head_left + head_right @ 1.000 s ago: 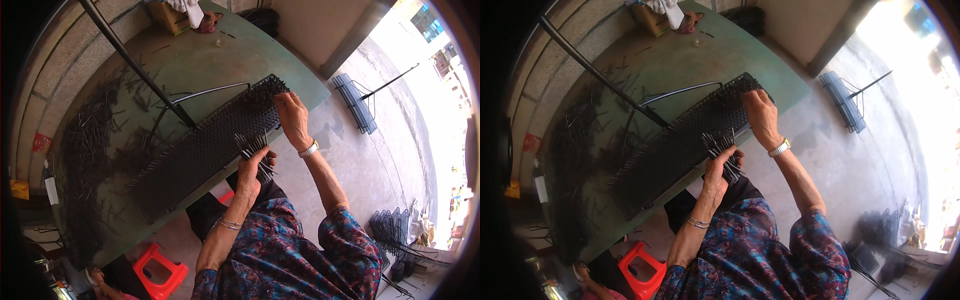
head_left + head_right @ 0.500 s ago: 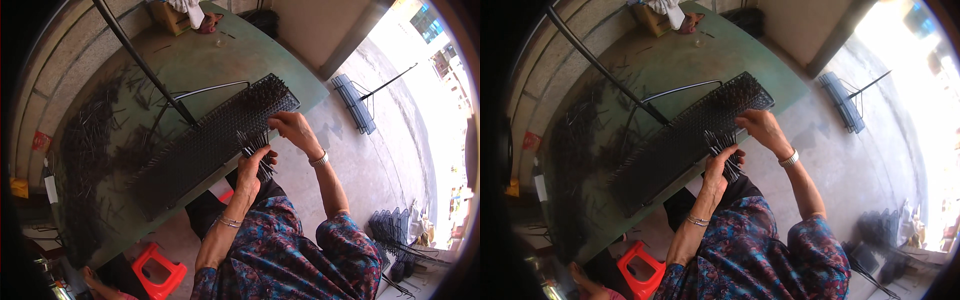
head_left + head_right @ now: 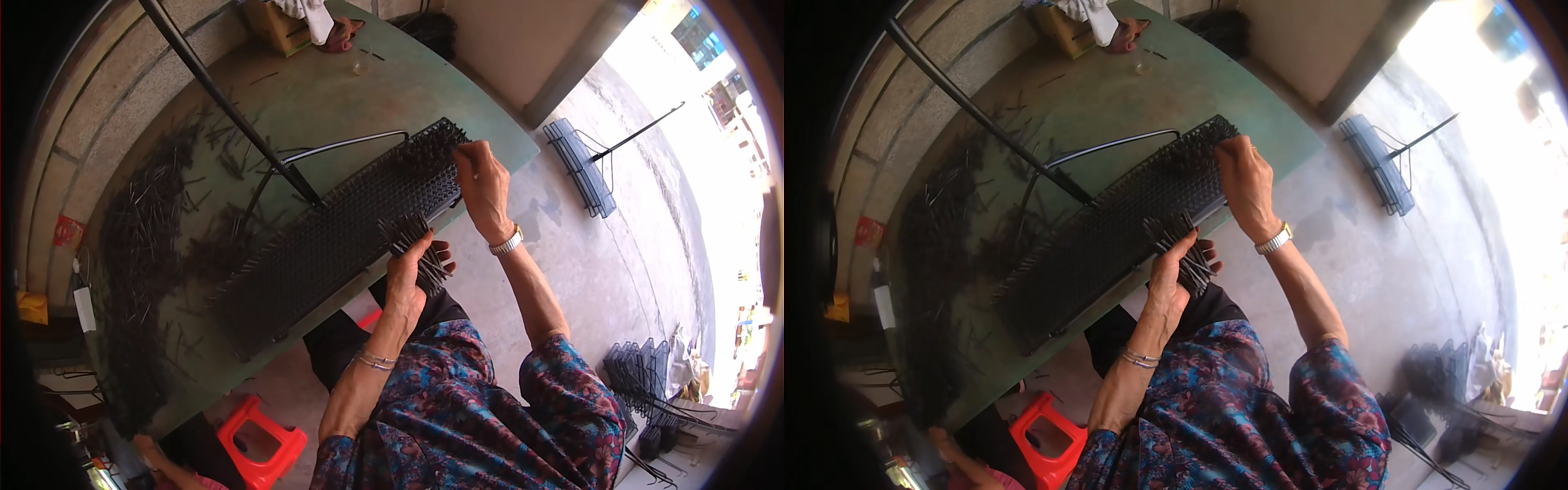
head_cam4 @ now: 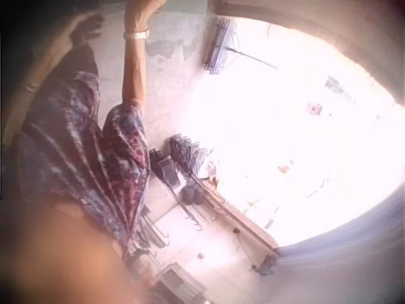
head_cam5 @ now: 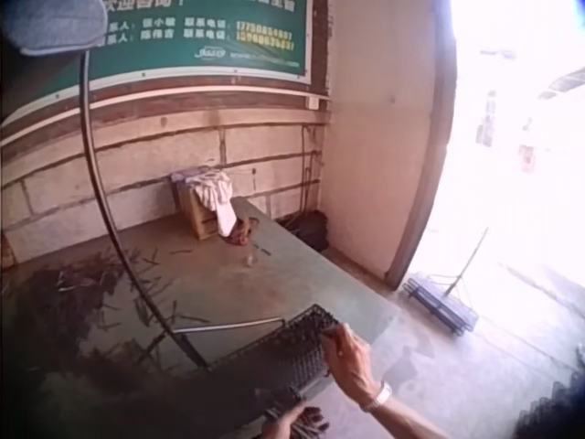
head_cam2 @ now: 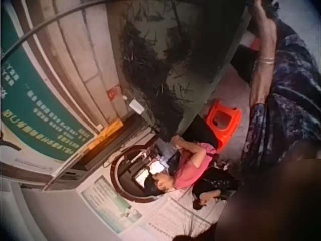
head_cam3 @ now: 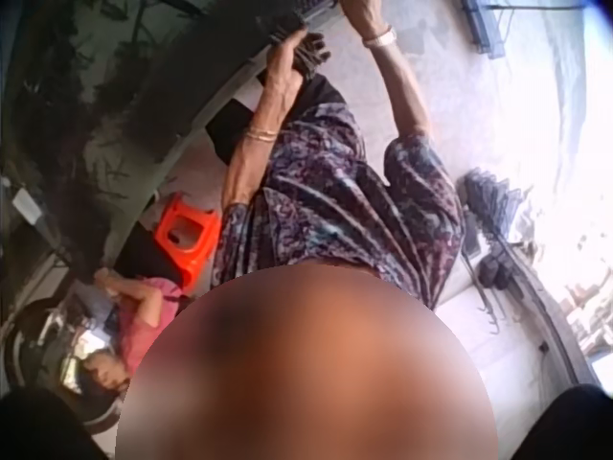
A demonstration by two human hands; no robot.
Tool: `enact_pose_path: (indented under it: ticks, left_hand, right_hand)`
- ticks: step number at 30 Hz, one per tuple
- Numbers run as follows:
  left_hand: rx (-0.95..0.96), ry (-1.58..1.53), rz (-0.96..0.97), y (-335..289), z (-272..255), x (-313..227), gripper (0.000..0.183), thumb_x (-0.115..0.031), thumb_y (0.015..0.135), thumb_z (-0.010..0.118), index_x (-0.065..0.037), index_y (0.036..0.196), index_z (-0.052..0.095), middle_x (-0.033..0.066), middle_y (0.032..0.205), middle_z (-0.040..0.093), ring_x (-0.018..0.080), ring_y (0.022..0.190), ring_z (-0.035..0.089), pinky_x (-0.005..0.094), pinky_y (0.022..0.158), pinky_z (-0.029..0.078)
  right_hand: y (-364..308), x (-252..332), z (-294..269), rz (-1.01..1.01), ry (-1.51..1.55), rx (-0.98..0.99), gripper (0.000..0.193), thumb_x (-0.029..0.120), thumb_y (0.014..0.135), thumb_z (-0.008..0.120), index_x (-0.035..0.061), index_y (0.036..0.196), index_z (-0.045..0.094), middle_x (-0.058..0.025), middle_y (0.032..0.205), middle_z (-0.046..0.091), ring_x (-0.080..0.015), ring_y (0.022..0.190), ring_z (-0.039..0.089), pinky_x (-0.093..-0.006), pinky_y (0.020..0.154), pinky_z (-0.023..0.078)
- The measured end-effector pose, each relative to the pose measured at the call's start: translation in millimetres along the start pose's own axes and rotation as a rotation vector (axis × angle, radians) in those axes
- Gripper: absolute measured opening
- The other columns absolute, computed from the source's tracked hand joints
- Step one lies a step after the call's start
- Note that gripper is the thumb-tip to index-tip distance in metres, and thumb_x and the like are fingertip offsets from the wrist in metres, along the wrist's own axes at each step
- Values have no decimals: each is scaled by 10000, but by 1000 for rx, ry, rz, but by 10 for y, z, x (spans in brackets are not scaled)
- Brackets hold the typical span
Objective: The recorder is manually picking up small metal pins from a pile and inserting them into individual slots on a metal grid tray.
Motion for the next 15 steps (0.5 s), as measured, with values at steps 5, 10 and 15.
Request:
enact_pose_path:
  ticks: [5, 10, 15]
  left_hand:
    - [10, 76, 58, 11, -35, -46, 183, -166, 872, 691, -44, 993, 629, 111, 807, 693, 165, 629, 632, 327, 537, 536]
    - [17, 109, 87, -64, 10, -101, 195, -178, 868, 689, -44, 998, 632, 107, 806, 699, 163, 635, 648, 293, 538, 516]
    - [19, 132, 93, -153, 55, -149, 216, -199, 865, 690, -40, 999, 633, 110, 817, 704, 179, 665, 669, 278, 545, 502]
  right_hand:
    - [-62, -95, 137, 20, 19, 57, 74, 94, 906, 618, 49, 962, 604, -89, 765, 616, -184, 595, 610, -308, 560, 474]
    - [-82, 54, 164, -86, -290, 173, 85, 165, 884, 652, 113, 949, 669, -93, 879, 584, -246, 750, 608, -375, 640, 486]
    - [-118, 72, 91, -77, -184, 249, 161, 189, 884, 661, 90, 1008, 688, -94, 832, 599, -211, 745, 605, -359, 627, 477]
Point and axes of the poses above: each hand's wrist, its own y-axis towards the middle knuckle, its own z-axis out of the palm, x = y × z, the point moved 6 cm from there along y, towards the middle knuckle
